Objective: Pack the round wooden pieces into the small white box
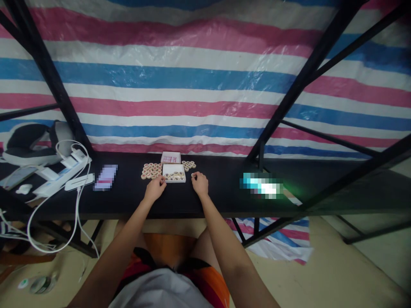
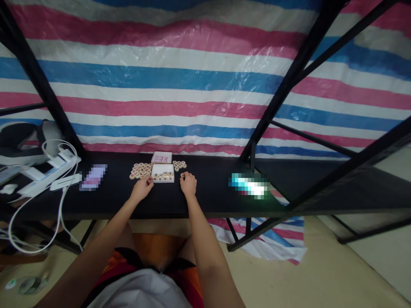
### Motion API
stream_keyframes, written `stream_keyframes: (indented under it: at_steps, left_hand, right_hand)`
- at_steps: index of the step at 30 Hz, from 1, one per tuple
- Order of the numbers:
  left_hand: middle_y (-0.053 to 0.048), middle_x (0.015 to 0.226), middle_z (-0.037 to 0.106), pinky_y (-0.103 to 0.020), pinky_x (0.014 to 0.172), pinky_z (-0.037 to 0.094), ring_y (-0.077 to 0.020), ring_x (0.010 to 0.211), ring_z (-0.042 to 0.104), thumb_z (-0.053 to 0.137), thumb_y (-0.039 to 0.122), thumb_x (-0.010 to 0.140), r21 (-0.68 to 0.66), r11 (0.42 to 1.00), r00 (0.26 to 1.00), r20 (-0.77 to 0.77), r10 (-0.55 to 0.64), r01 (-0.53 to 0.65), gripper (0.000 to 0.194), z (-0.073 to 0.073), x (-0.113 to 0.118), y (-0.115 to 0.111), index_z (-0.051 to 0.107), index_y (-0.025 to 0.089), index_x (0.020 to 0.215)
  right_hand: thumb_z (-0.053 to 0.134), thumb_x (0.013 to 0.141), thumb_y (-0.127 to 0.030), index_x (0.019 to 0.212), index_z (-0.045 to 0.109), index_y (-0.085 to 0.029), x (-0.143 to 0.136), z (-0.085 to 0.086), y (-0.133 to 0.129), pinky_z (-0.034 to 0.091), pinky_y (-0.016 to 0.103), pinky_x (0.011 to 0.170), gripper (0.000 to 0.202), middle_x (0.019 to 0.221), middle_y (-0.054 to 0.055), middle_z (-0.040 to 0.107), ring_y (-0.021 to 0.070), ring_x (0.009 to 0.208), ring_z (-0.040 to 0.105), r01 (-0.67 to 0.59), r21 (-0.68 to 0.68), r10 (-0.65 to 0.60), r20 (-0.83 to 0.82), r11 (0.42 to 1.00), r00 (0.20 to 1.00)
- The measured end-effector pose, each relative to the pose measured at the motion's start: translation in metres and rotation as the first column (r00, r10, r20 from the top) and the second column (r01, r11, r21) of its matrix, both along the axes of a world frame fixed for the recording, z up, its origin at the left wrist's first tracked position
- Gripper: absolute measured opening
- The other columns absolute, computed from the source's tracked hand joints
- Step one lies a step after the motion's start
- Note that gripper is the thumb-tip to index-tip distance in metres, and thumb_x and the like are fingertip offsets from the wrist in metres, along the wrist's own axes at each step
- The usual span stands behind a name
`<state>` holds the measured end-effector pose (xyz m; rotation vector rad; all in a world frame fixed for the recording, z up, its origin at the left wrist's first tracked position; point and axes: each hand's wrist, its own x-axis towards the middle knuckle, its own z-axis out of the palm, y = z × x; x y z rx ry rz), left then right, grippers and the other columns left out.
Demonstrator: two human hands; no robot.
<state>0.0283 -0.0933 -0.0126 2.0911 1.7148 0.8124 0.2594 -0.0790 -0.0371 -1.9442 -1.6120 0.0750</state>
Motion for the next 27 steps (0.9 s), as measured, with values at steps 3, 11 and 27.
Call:
stream_keyframes:
  at_steps: [3,11,27]
  left_hand:
    - [0.0,0.078,0.064,-0.023,0.062,0.036,-0.014,0.071,0.058,0.05,0.022,0.079,0.009,1.0,1.0,0.005,-0.005,0.005,0.017,-0.001,0.0,0.0,0.06,0.022,0.092]
    - [0.0,0.079,0.065,-0.023,0.065,0.037,-0.0143,0.073,0.058,0.049,0.024,0.08,-0.005,1.0,1.0,0.01,0.003,-0.003,0.017,0.0,0.0,0.0,0.06,0.022,0.092]
    - [0.001,0.079,0.065,-0.022,0.063,0.036,-0.0139,0.071,0.058,0.05,0.023,0.079,0.012,1.0,1.0,0.016,-0.004,0.004,0.016,-0.004,-0.002,0.003,0.06,0.023,0.091]
  right_hand:
    - [0.049,0.085,-0.022,0.092,0.06,-0.02,0.0,0.0,0.0,0.035,0.026,0.076,0.014,0.098,0.004,0.063,0.018,0.092,0.054,-0.001,0.005,0.002,-0.003,1.0,1.0]
    - [0.049,0.085,-0.022,0.093,0.06,-0.02,0.001,-0.001,0.001,0.035,0.026,0.077,0.014,0.098,0.005,0.062,0.0175,0.091,0.054,-0.012,0.004,0.012,-0.004,1.0,1.0]
    - [0.042,0.088,-0.021,0.108,0.055,-0.018,-0.013,0.01,-0.013,0.038,0.028,0.086,0.025,0.105,0.007,0.061,0.0195,0.097,0.053,-0.156,0.179,0.163,-0.029,0.971,0.986]
